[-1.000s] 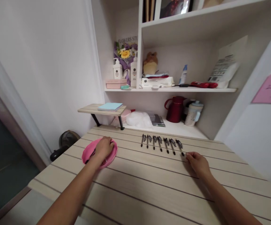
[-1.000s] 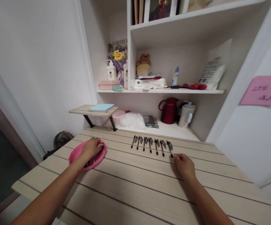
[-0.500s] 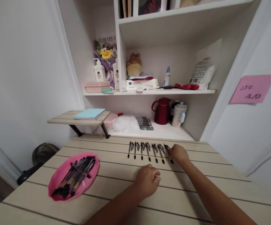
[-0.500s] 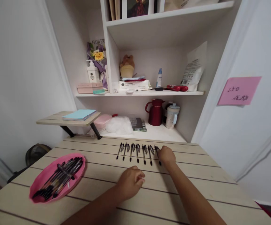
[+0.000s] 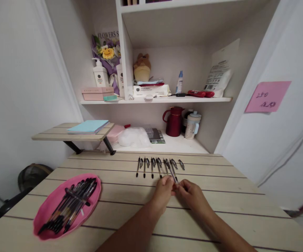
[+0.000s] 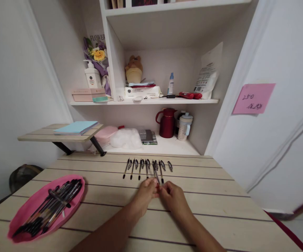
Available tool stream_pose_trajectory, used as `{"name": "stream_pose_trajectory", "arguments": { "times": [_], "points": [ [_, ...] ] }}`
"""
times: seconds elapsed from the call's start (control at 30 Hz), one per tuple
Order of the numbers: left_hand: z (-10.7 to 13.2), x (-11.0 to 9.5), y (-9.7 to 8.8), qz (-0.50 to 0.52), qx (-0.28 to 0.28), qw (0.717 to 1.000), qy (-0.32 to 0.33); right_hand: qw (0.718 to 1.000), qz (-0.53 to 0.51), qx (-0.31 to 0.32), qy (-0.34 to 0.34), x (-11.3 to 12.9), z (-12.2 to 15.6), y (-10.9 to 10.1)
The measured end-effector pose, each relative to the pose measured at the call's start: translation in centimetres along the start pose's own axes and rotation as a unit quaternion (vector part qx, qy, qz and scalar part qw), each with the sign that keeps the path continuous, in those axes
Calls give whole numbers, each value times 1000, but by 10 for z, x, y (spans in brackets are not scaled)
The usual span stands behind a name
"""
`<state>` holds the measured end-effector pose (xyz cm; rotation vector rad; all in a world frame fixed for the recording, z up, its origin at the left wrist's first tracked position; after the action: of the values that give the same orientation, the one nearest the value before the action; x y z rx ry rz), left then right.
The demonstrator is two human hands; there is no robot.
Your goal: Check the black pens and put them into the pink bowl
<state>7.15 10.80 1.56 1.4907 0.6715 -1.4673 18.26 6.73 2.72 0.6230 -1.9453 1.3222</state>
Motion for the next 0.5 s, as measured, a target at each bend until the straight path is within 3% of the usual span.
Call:
{"name": "stream_pose_trajectory", "arguments": {
  "times": [0.07, 0.13, 0.23, 0.3, 0.5],
  "points": [
    [1, 0, -1, 63, -10, 998, 7, 997, -44, 52, -24, 2, 6, 4],
    [4, 3, -2, 94, -17, 995, -11, 998, -28, 55, -9, -8, -3, -3],
    [8, 10, -3, 94, -9, 995, -40, 993, 87, -35, 67, -33, -35, -29],
    [9, 13, -1, 78, 7, 996, -39, 977, 165, -60, 120, -46, -56, -38],
    [5, 19, 0, 51, 28, 998, -21, 952, 250, -34, 175, -55, -81, -24]
  ]
}}
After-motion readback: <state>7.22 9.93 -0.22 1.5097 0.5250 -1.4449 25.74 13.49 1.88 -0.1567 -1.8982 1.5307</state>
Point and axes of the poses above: each hand's wrist, its own z-axis away from the middle knuckle, its own y-axis out of the palm, x = y × z, the point moved 5 cm from there along -z, towards the middle knuckle
